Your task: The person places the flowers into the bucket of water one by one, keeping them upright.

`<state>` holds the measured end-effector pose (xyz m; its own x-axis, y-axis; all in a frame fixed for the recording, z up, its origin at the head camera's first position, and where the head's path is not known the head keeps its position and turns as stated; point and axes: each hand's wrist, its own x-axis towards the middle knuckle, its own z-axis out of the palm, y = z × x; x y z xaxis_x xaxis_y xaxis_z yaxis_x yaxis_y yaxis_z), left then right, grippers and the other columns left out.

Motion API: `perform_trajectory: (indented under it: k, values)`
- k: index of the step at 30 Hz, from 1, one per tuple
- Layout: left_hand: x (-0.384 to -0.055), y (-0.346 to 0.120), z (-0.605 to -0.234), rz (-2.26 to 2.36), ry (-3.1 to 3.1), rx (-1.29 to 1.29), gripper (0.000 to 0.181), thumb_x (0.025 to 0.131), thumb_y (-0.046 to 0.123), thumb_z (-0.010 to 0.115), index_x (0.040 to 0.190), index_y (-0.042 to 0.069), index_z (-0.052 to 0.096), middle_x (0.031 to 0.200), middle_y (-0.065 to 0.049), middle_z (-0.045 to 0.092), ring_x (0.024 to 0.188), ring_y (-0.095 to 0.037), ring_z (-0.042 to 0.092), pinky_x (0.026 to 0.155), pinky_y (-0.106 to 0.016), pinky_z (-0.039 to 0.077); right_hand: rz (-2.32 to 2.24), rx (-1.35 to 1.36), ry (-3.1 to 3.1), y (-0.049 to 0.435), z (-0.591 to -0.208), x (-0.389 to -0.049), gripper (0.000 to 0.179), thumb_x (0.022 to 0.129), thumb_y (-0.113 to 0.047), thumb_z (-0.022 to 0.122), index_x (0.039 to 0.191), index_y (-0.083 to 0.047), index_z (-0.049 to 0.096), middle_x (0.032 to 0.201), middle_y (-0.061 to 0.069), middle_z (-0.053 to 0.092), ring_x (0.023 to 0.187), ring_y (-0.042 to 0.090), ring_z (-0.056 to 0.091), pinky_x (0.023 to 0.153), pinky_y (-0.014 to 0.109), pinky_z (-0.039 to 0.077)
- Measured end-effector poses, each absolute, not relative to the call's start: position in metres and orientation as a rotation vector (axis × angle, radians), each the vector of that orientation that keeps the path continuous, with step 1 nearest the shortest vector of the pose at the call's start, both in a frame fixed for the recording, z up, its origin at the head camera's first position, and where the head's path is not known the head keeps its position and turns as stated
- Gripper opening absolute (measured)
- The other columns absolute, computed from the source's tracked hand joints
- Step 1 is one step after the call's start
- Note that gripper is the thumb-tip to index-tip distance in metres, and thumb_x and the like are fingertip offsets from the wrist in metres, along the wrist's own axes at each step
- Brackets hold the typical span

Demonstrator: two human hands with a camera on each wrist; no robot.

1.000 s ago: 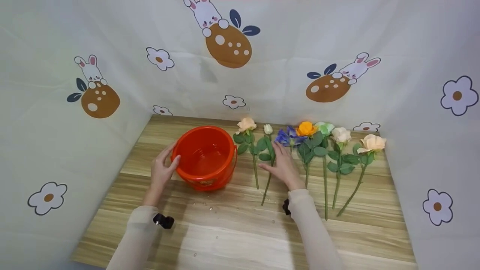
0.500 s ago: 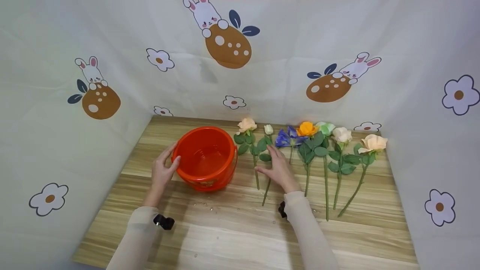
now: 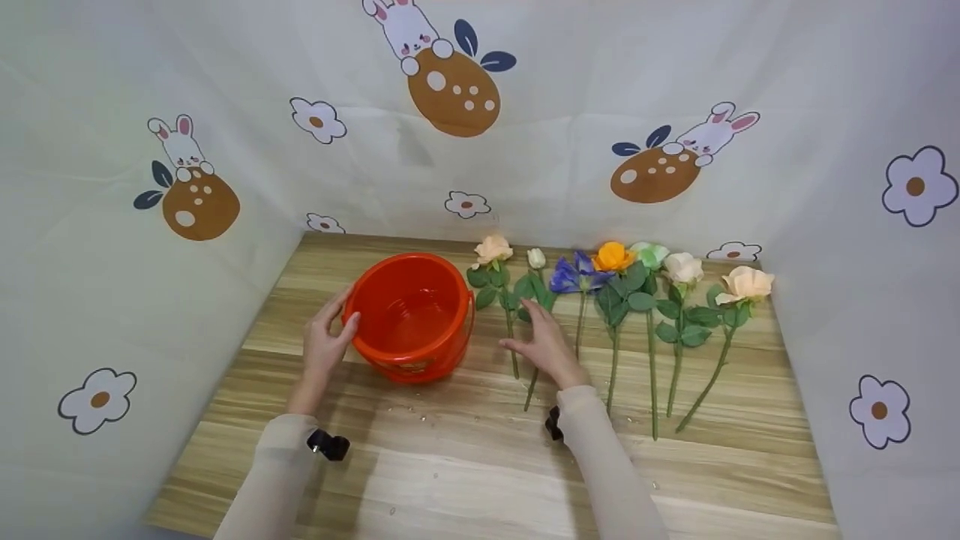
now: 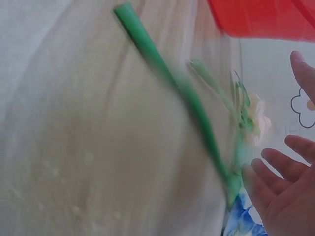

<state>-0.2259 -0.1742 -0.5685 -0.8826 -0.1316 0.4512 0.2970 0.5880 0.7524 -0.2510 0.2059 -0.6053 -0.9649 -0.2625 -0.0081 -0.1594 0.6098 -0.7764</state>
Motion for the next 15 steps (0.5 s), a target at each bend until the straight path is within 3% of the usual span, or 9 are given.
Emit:
perform_trajectory:
  k: [4, 10, 15]
  values:
    - [-0.225, -0.174, -0.569, -1.235, -2.375, -0.118, 0.049, 0.089, 0.022, 0.071, 0.137, 0.013, 0.062, 0.140, -0.010, 0.062, 0.132, -0.029, 0.057, 0.114, -0.044, 0.042, -1.318, -0.350, 2.695, 0.203, -0.610, -0.249, 0.089, 0.084, -0.034, 0.079, 0.155, -0.005, 0.033, 0.159, 0.023, 0.033, 0.145, 0.044, 0.033, 0.118, 0.060, 0.028]
    - [-0.223, -0.175, -0.567, -1.211, -2.392, -0.094, 0.049, 0.089, 0.022, 0.072, 0.137, 0.016, 0.062, 0.138, -0.011, 0.063, 0.131, -0.030, 0.057, 0.113, -0.045, 0.043, -1.439, -0.333, 2.587, 0.198, -0.616, -0.250, 0.088, 0.085, -0.032, 0.079, 0.153, 0.000, 0.033, 0.152, 0.027, 0.042, 0.129, 0.045, 0.054, 0.105, 0.053, 0.047]
    - [-0.224, -0.174, -0.566, -1.214, -2.396, -0.104, 0.049, 0.090, 0.022, 0.072, 0.137, 0.015, 0.062, 0.140, -0.009, 0.062, 0.132, -0.031, 0.056, 0.114, -0.045, 0.042, -1.538, -0.237, 2.511, 0.193, -0.620, -0.253, 0.083, 0.085, -0.025, 0.080, 0.150, 0.003, 0.036, 0.143, 0.027, 0.051, 0.124, 0.043, 0.057, 0.105, 0.053, 0.048]
